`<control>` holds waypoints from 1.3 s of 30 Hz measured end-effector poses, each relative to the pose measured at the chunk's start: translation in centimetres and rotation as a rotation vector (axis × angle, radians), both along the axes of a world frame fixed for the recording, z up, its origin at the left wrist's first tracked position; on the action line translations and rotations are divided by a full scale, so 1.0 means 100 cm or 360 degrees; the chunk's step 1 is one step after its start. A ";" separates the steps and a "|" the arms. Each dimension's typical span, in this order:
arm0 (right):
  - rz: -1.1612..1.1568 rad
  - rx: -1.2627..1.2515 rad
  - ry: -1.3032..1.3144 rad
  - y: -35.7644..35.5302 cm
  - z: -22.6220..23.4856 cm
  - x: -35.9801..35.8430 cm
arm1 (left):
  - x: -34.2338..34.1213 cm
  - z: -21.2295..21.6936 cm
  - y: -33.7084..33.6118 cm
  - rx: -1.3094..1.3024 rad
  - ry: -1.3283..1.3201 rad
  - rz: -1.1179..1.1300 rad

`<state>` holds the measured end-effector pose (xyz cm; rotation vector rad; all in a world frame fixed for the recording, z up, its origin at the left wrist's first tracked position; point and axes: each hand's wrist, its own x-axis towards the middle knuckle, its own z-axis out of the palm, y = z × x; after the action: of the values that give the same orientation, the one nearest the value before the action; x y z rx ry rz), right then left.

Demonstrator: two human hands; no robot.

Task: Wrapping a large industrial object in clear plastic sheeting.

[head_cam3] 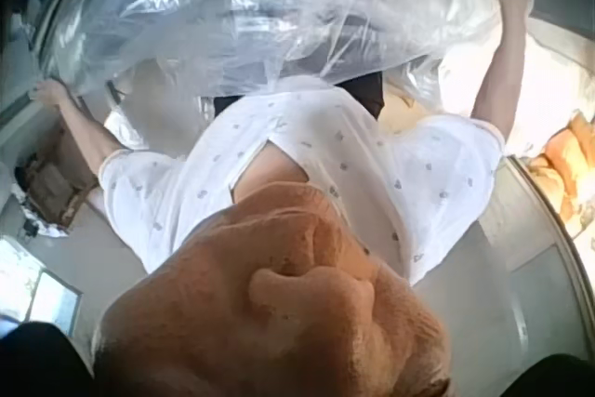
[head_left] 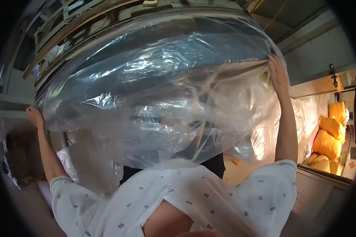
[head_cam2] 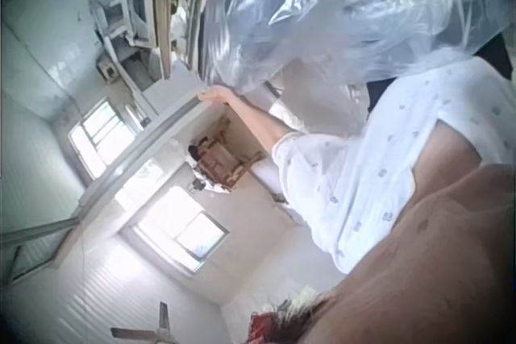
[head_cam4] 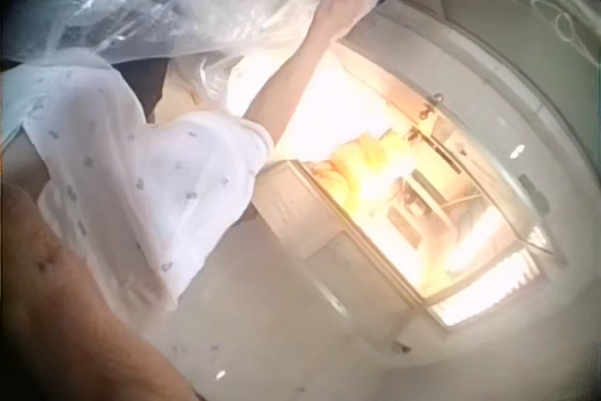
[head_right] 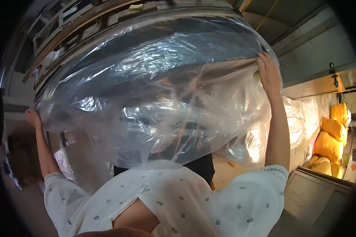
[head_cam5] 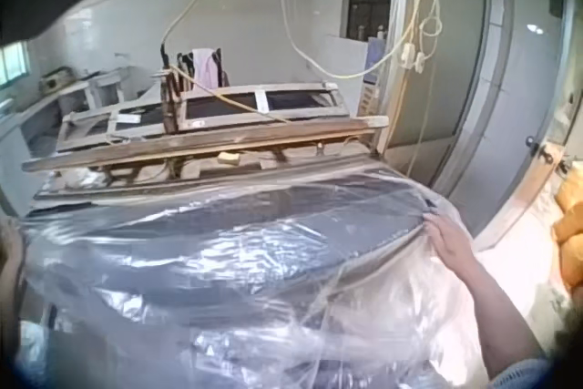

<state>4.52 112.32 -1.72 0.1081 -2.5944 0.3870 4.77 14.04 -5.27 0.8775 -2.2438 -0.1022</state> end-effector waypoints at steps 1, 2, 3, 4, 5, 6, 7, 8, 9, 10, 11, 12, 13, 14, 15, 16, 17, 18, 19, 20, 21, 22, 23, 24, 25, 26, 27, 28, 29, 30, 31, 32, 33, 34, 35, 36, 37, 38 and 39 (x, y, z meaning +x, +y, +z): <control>0.0040 -0.0053 -0.0033 -0.019 0.008 -0.003 | 0.007 0.001 0.004 0.0011 -0.0068 0.0017; 0.0084 -0.0105 -0.0060 -0.038 0.016 -0.008 | 0.013 0.000 0.001 0.0015 -0.0082 0.0019; 0.0115 -0.0178 -0.0011 -0.050 0.019 -0.015 | 0.013 -0.001 -0.002 0.0001 -0.0087 -0.0003; 0.0109 -0.0161 -0.0009 -0.063 0.021 -0.024 | 0.009 -0.005 -0.001 -0.0003 -0.0083 -0.0030; 0.0087 -0.0166 0.0171 -0.075 0.023 -0.032 | 0.007 -0.006 -0.001 0.0016 -0.0080 -0.0036; 0.0062 -0.0175 0.0350 -0.085 0.023 -0.040 | 0.005 -0.001 0.003 -0.0002 -0.0123 -0.0009; 0.0060 -0.0168 0.0351 -0.098 0.027 -0.048 | 0.007 0.001 0.003 -0.0027 -0.0167 0.0025; -0.0099 0.0128 0.0477 -0.111 0.034 -0.055 | 0.009 -0.004 -0.002 -0.0021 -0.0166 0.0022; -0.0263 0.0421 0.0598 -0.118 0.037 -0.059 | 0.012 -0.004 -0.006 -0.0076 -0.0129 -0.0043; -0.0271 0.0423 0.0598 -0.117 0.036 -0.066 | 0.013 -0.005 -0.010 -0.0133 -0.0093 -0.0107; -0.0137 0.0361 0.0499 -0.112 0.032 -0.077 | 0.016 -0.006 -0.013 -0.0083 -0.0121 -0.0057; -0.0010 0.0307 0.0397 -0.106 0.030 -0.086 | 0.014 -0.006 -0.011 -0.0078 -0.0122 -0.0074; 0.0126 0.0238 0.0624 -0.103 0.029 -0.099 | 0.014 -0.008 -0.010 -0.0060 -0.0108 -0.0087; 0.0120 0.0249 0.0620 -0.097 0.030 -0.099 | 0.011 -0.010 -0.008 -0.0043 -0.0095 -0.0100; 0.0287 -0.0618 0.0234 -0.096 0.036 -0.101 | 0.011 -0.009 -0.005 -0.0033 -0.0106 -0.0094; 0.0431 -0.1474 -0.0191 -0.099 0.045 -0.101 | 0.012 -0.007 -0.003 -0.0035 -0.0128 -0.0094; 0.0374 -0.1494 -0.0163 -0.101 0.057 -0.095 | 0.013 -0.008 -0.002 -0.0036 -0.0151 -0.0096; 0.0371 -0.1488 -0.0185 -0.101 0.061 -0.088 | 0.015 -0.010 -0.008 -0.0027 -0.0170 -0.0089; 0.0205 -0.1129 -0.0241 -0.101 0.061 -0.083 | 0.017 -0.011 -0.020 -0.0078 -0.0112 -0.0120; 0.0046 -0.0768 -0.0294 -0.098 0.060 -0.079 | 0.021 -0.012 -0.031 -0.0132 -0.0055 -0.0152; 0.0008 -0.0544 -0.0351 -0.086 0.048 -0.075 | 0.016 -0.014 -0.037 -0.0128 -0.0064 -0.0170; 0.0003 -0.0545 -0.0358 -0.087 0.039 -0.070 | 0.016 -0.016 -0.041 -0.0147 -0.0013 -0.0134; 0.0025 -0.0337 -0.0464 -0.090 0.032 -0.065 | 0.016 -0.017 -0.045 -0.0169 0.0041 -0.0097; 0.0050 -0.0133 -0.0568 -0.094 0.028 -0.059 | 0.018 -0.019 -0.053 -0.0175 0.0036 -0.0099; 0.0028 -0.0035 -0.0532 -0.104 0.023 -0.057 | 0.023 -0.019 -0.061 -0.0165 0.0188 -0.0061; 0.0038 -0.0054 -0.0533 -0.109 0.021 -0.057 | 0.030 -0.017 -0.070 -0.0157 0.0341 -0.0021; 0.0020 -0.0056 -0.0503 -0.110 0.020 -0.057 | 0.033 -0.012 -0.071 -0.0169 0.0347 -0.0027; 0.0005 -0.0060 -0.0472 -0.111 0.020 -0.058 | 0.043 -0.006 -0.072 0.0166 0.0556 -0.0130; 0.0008 -0.0092 -0.0540 -0.111 0.020 -0.058 | 0.055 0.002 -0.074 0.0501 0.0761 -0.0233; 0.0008 -0.0107 -0.0532 -0.107 0.017 -0.059 | 0.065 0.013 -0.073 0.0486 0.0768 -0.0240; 0.0200 -0.0184 -0.0524 -0.102 0.016 -0.061 | 0.078 0.025 -0.073 0.0521 0.0804 -0.0213; 0.0393 -0.0259 -0.0512 -0.097 0.015 -0.062 | 0.092 0.035 -0.073 0.0557 0.0840 -0.0186; 0.0413 -0.0272 -0.0505 -0.096 0.015 -0.063 | 0.114 0.044 -0.081 0.0536 0.0849 -0.0175; 0.0563 -0.0329 -0.0486 -0.094 0.014 -0.064 | 0.136 0.055 -0.091 0.0749 0.0890 -0.0308; 0.0713 -0.0386 -0.0466 -0.094 0.012 -0.066 | 0.155 0.064 -0.100 0.0962 0.0927 -0.0444; 0.0714 -0.0393 -0.0459 -0.093 0.009 -0.066 | 0.164 0.067 -0.094 0.0954 0.0929 -0.0449; 0.0727 -0.0308 -0.0367 -0.092 0.005 -0.066 | 0.174 0.069 -0.086 0.0947 0.0933 -0.0467; 0.0738 -0.0223 -0.0275 -0.091 0.003 -0.066 | 0.182 0.071 -0.078 0.0940 0.0937 -0.0486; 0.0756 -0.0241 -0.0265 -0.093 0.003 -0.070 | 0.200 0.078 -0.081 0.0915 0.0882 -0.0493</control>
<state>-2.46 103.03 -1.45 0.6714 -2.6727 0.7880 24.73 5.98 2.57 0.6596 -1.8106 -1.0429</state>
